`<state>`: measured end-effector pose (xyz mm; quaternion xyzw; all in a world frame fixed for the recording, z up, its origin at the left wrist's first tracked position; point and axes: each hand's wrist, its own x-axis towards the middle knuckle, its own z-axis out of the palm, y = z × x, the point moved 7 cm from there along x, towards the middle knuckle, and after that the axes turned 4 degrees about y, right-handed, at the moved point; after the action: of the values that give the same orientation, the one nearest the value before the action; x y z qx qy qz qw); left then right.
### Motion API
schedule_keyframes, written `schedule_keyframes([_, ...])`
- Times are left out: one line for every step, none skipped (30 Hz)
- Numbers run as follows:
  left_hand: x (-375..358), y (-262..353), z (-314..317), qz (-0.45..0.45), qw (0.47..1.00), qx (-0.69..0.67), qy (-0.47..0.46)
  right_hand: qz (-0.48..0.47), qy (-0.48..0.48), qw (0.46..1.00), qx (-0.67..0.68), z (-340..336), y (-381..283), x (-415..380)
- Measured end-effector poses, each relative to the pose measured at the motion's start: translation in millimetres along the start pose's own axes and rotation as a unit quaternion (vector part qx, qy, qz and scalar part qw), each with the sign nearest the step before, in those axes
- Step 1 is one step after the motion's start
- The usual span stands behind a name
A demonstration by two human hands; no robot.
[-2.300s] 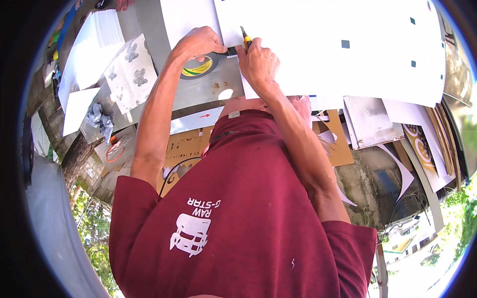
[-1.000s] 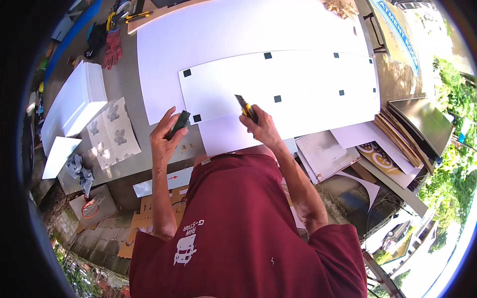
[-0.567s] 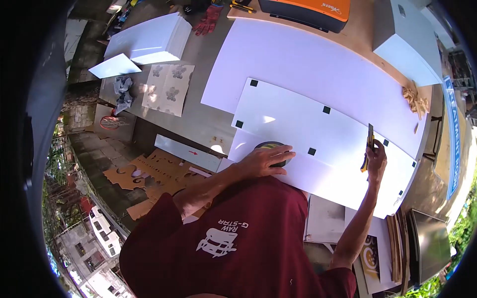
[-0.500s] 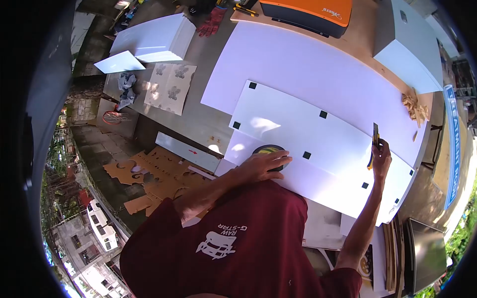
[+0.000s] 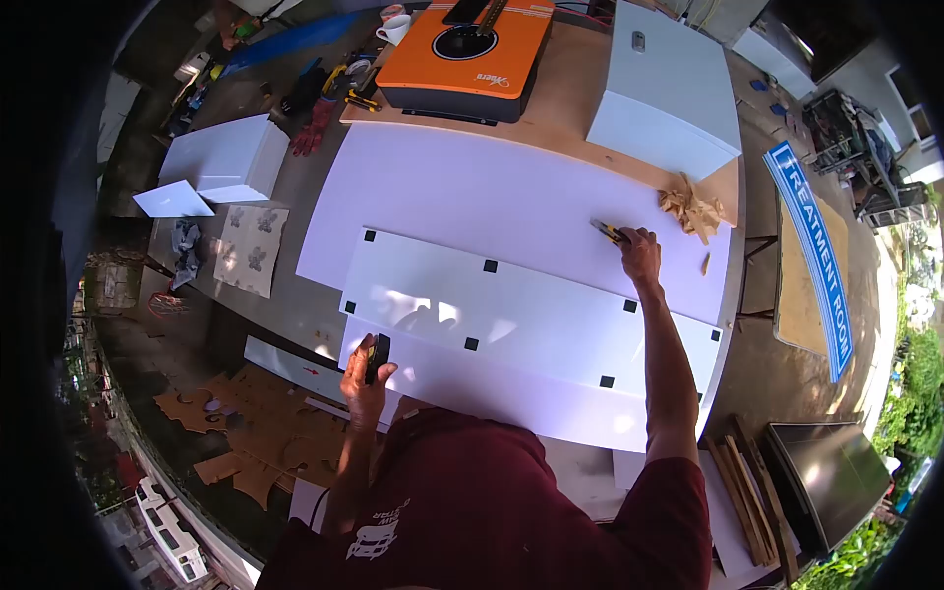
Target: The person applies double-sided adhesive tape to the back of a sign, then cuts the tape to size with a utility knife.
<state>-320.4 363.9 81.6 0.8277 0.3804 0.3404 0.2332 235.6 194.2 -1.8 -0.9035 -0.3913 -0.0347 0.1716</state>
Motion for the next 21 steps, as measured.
schedule_keyframes([2, 1, 2, 0.024, 1.000, 0.001, 0.015, -0.004, 0.034, 0.999, 0.001, -4, 0, -3])
schedule_keyframes([12, 8, 4, 0.043, 0.999, 0.017, 0.008, -0.007, 0.065, 0.998, 0.006, -7, 0, -10])
schedule_keyframes([18, 11, 6, 0.037, 0.999, 0.015, 0.000, -0.005, 0.096, 0.995, 0.014, -12, 3, -15])
schedule_keyframes([32, 14, 11, 0.007, 0.999, 0.038, -0.034, -0.024, 0.123, 0.991, 0.051, -20, 7, -23])
schedule_keyframes([43, 16, 18, 0.010, 0.999, 0.009, -0.040, -0.045, 0.152, 0.983, 0.090, -30, 12, -30])
schedule_keyframes([56, 21, 26, 0.039, 0.998, -0.001, -0.044, -0.038, 0.161, 0.981, 0.098, -38, 21, -41])
schedule_keyframes([71, 27, 37, 0.049, 0.996, -0.035, -0.059, -0.029, 0.172, 0.979, 0.103, -48, 34, -57])
schedule_keyframes([84, 29, 50, 0.085, 0.994, -0.041, -0.058, 0.001, 0.177, 0.980, 0.095, -61, 49, -75])
schedule_keyframes([98, 33, 63, 0.092, 0.992, -0.044, -0.073, 0.029, 0.182, 0.979, 0.086, -72, 66, -95])
schedule_keyframes([114, 36, 76, 0.093, 0.989, -0.069, -0.092, 0.065, 0.184, 0.978, 0.073, -78, 90, -117])
schedule_keyframes([129, 35, 91, 0.118, 0.986, -0.071, -0.097, 0.101, 0.185, 0.976, 0.056, -87, 117, -141])
schedule_keyframes([143, 33, 110, 0.140, 0.982, -0.076, -0.102, 0.147, 0.172, 0.974, 0.017, -95, 146, -166])
schedule_keyframes([157, 31, 127, 0.162, 0.979, -0.077, -0.102, 0.193, 0.156, 0.968, -0.021, -102, 172, -193])
schedule_keyframes([170, 27, 143, 0.147, 0.980, -0.063, -0.115, 0.222, 0.152, 0.961, -0.059, -110, 194, -219])
schedule_keyframes([182, 25, 156, 0.168, 0.979, -0.044, -0.110, 0.248, 0.149, 0.953, -0.095, -117, 215, -243])
schedule_keyframes([193, 21, 170, 0.175, 0.977, -0.029, -0.115, 0.279, 0.126, 0.946, -0.111, -120, 237, -265])
schedule_keyframes([201, 15, 183, 0.173, 0.977, -0.028, -0.120, 0.308, 0.105, 0.937, -0.125, -122, 258, -287])
schedule_keyframes([208, 10, 196, 0.171, 0.977, -0.027, -0.124, 0.317, 0.092, 0.937, -0.117, -117, 281, -308])
schedule_keyframes([211, 7, 207, 0.170, 0.977, -0.025, -0.128, 0.324, 0.080, 0.936, -0.109, -112, 298, -327])
schedule_keyframes([213, 1, 218, 0.164, 0.977, -0.010, -0.134, 0.349, 0.076, 0.932, -0.063, -108, 303, -341])
schedule_keyframes([215, -3, 229, 0.157, 0.978, 0.007, -0.140, 0.372, 0.071, 0.925, -0.017, -104, 306, -353])
